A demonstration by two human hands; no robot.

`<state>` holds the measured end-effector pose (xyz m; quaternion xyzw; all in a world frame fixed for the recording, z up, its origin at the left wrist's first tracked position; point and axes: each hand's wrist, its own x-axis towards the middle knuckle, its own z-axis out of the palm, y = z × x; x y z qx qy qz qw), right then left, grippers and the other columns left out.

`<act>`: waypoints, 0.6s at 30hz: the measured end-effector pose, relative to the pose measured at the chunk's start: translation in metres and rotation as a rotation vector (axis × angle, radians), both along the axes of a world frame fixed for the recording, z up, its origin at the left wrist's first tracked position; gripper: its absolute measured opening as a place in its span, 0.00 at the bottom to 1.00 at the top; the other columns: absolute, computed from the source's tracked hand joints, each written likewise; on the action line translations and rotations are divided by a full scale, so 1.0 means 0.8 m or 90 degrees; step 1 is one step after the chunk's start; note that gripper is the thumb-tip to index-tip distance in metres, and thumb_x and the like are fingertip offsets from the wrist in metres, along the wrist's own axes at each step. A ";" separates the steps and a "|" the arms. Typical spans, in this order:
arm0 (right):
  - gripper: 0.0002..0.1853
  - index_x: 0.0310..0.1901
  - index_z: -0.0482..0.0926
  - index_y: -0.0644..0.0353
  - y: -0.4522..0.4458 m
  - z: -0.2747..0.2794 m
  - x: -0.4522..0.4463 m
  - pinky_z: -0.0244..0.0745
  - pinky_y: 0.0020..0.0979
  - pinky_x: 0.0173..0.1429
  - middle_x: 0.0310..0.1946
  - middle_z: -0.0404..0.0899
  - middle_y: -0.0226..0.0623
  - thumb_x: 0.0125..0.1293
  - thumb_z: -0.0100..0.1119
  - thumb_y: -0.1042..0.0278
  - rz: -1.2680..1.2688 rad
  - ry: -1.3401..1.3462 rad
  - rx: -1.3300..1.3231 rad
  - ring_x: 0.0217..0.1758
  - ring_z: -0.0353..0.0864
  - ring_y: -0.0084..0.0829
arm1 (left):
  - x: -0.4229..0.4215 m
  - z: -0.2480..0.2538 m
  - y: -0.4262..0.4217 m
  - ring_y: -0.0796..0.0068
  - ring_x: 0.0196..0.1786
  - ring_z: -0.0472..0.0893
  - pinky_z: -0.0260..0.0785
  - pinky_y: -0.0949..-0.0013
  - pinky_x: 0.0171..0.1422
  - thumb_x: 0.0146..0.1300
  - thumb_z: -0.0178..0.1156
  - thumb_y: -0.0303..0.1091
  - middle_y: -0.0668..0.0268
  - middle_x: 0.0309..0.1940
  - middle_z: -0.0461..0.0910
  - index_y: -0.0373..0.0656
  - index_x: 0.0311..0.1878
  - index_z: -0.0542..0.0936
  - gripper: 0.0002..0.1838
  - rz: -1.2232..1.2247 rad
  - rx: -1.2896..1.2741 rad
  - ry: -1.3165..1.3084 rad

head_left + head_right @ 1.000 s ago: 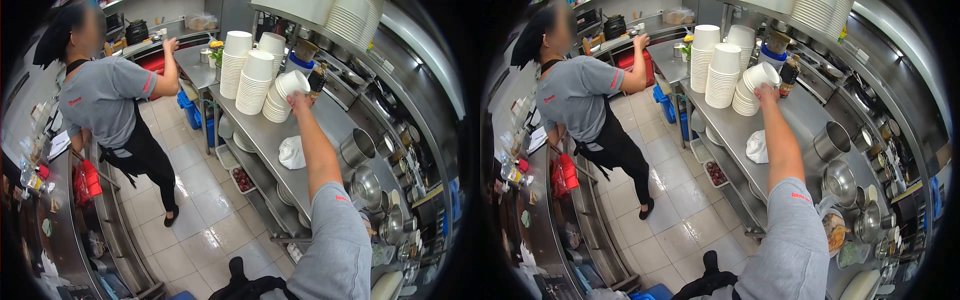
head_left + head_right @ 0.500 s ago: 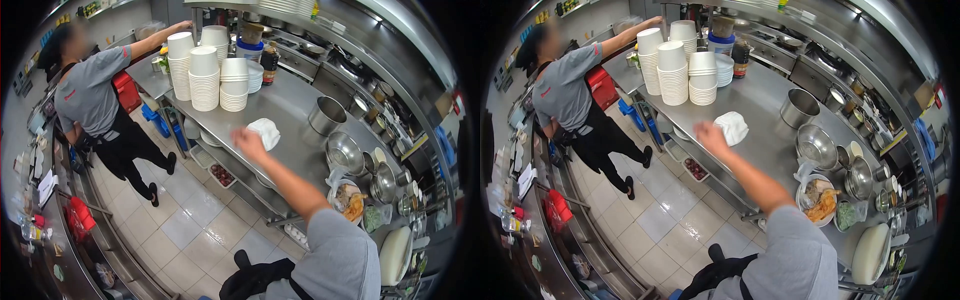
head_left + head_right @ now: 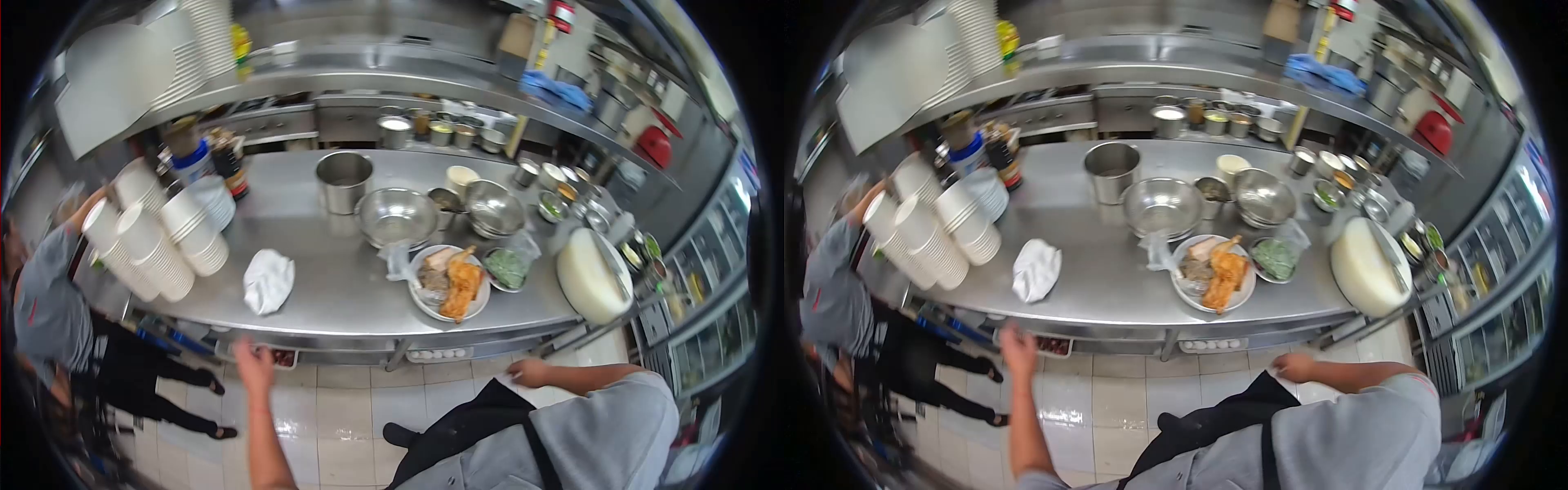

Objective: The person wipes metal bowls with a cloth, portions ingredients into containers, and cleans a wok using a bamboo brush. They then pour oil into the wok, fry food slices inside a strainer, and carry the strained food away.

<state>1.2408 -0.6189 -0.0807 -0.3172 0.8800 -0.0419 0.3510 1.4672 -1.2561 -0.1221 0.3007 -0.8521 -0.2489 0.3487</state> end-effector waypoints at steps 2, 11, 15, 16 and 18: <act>0.22 0.49 0.82 0.59 0.114 0.022 0.006 0.75 0.41 0.56 0.46 0.82 0.49 0.55 0.61 0.56 -0.340 0.091 0.030 0.50 0.81 0.47 | -0.077 0.063 -0.108 0.47 0.55 0.73 0.67 0.55 0.59 0.58 0.62 0.30 0.44 0.55 0.70 0.36 0.66 0.66 0.32 0.049 -0.059 -0.042; 0.19 0.51 0.80 0.58 0.379 0.082 0.245 0.81 0.36 0.44 0.41 0.85 0.38 0.61 0.59 0.58 -0.523 -0.225 0.589 0.37 0.86 0.35 | -0.251 0.223 -0.334 0.46 0.59 0.75 0.72 0.52 0.55 0.55 0.48 0.20 0.52 0.75 0.49 0.41 0.72 0.57 0.37 0.108 -0.318 -0.068; 0.18 0.52 0.80 0.55 0.369 0.068 0.295 0.80 0.36 0.44 0.43 0.85 0.36 0.62 0.57 0.58 -0.557 -0.271 0.533 0.41 0.85 0.33 | -0.268 0.177 -0.388 0.46 0.58 0.75 0.72 0.52 0.55 0.56 0.50 0.22 0.51 0.72 0.56 0.37 0.68 0.63 0.32 0.122 -0.342 -0.218; 0.17 0.52 0.80 0.54 0.370 0.064 0.298 0.80 0.36 0.44 0.43 0.85 0.36 0.63 0.57 0.58 -0.549 -0.275 0.522 0.42 0.85 0.33 | -0.260 0.193 -0.361 0.47 0.57 0.75 0.72 0.52 0.55 0.56 0.52 0.23 0.51 0.69 0.60 0.35 0.66 0.66 0.30 0.153 -0.298 -0.242; 0.17 0.52 0.80 0.53 0.372 0.047 0.304 0.80 0.35 0.44 0.44 0.85 0.35 0.64 0.56 0.58 -0.489 -0.279 0.499 0.43 0.85 0.32 | -0.251 0.194 -0.345 0.47 0.56 0.76 0.72 0.52 0.55 0.57 0.56 0.27 0.51 0.61 0.68 0.35 0.64 0.68 0.28 0.167 -0.274 -0.271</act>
